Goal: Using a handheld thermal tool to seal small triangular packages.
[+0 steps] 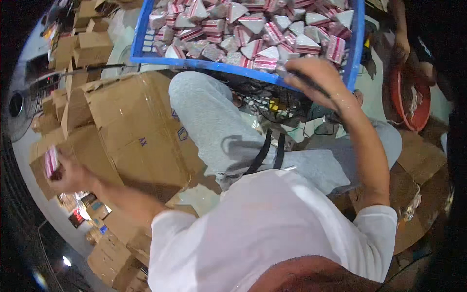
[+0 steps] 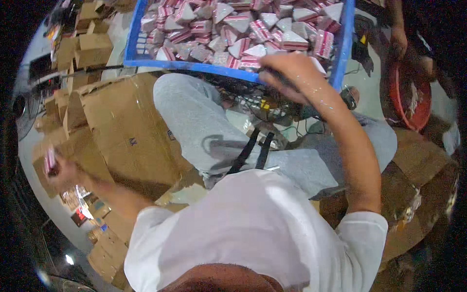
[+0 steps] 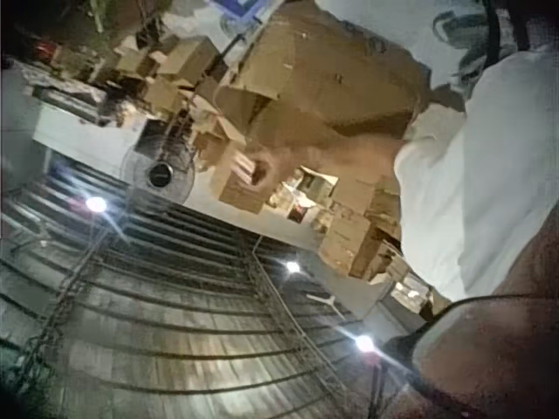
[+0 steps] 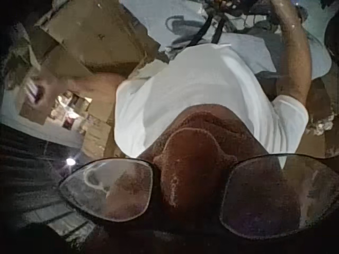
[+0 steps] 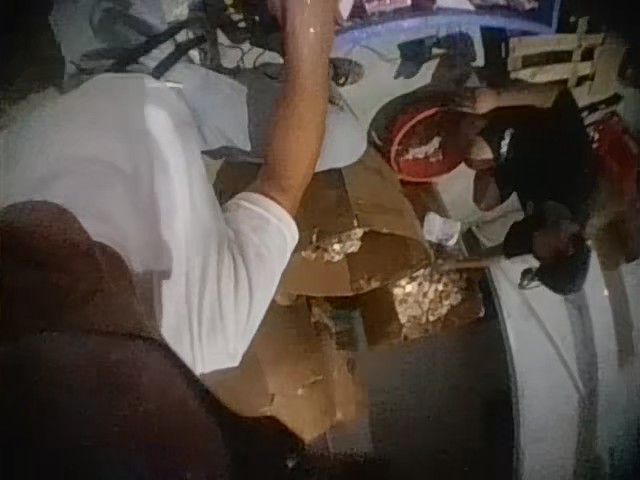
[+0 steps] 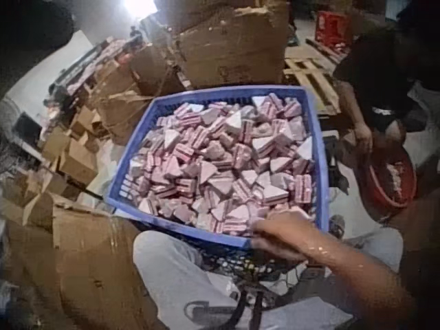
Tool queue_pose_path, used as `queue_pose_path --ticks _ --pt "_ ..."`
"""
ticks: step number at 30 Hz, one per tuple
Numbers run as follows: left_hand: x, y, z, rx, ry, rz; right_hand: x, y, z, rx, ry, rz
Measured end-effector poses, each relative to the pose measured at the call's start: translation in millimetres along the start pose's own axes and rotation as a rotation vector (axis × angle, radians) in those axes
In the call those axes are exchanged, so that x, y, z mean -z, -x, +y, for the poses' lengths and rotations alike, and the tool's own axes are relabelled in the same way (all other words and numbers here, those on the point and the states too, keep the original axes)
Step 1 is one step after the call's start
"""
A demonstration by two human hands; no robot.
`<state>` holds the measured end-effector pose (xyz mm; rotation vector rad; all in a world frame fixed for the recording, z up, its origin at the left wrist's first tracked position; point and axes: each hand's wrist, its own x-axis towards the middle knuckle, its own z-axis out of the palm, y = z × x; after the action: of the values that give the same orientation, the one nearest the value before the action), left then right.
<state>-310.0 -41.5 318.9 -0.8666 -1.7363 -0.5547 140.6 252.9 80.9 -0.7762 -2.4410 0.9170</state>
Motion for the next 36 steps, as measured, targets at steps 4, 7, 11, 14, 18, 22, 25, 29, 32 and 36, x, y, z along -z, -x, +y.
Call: queue_pose_path --ticks 4,7,11,14,18,22,25,29,32,36 --pt "16 17 36 -0.132 -0.581 -0.184 -6 7 -4 0.078 0.128 -0.319" --pt "-37 58 169 -0.066 0.380 -0.520 -6 13 9 0.116 0.105 -0.269" --pt "-164 156 330 -0.552 0.702 -1.190 3 3 17 -0.145 0.090 0.151" --pt "-195 243 434 -0.815 0.837 -1.368 30 -2 30 -0.196 -0.139 0.384" --pt "-208 311 497 -0.941 0.905 -1.275 78 1 38 -0.186 -0.207 0.517" --pt "-228 312 494 -0.969 0.951 -1.191 92 -2 3 -0.416 -0.242 0.545" --pt "-221 251 470 -0.476 0.913 -1.318 96 11 8 -0.389 -0.170 0.554" --pt "-194 173 392 0.868 1.682 -1.902 75 8 9 -0.137 -0.162 0.641" --pt "-157 161 375 1.083 2.001 -1.769 47 0 1 -0.091 -0.223 0.568" --pt "-139 175 381 1.328 2.031 -1.616 36 -4 -8 -0.156 -0.263 0.482"
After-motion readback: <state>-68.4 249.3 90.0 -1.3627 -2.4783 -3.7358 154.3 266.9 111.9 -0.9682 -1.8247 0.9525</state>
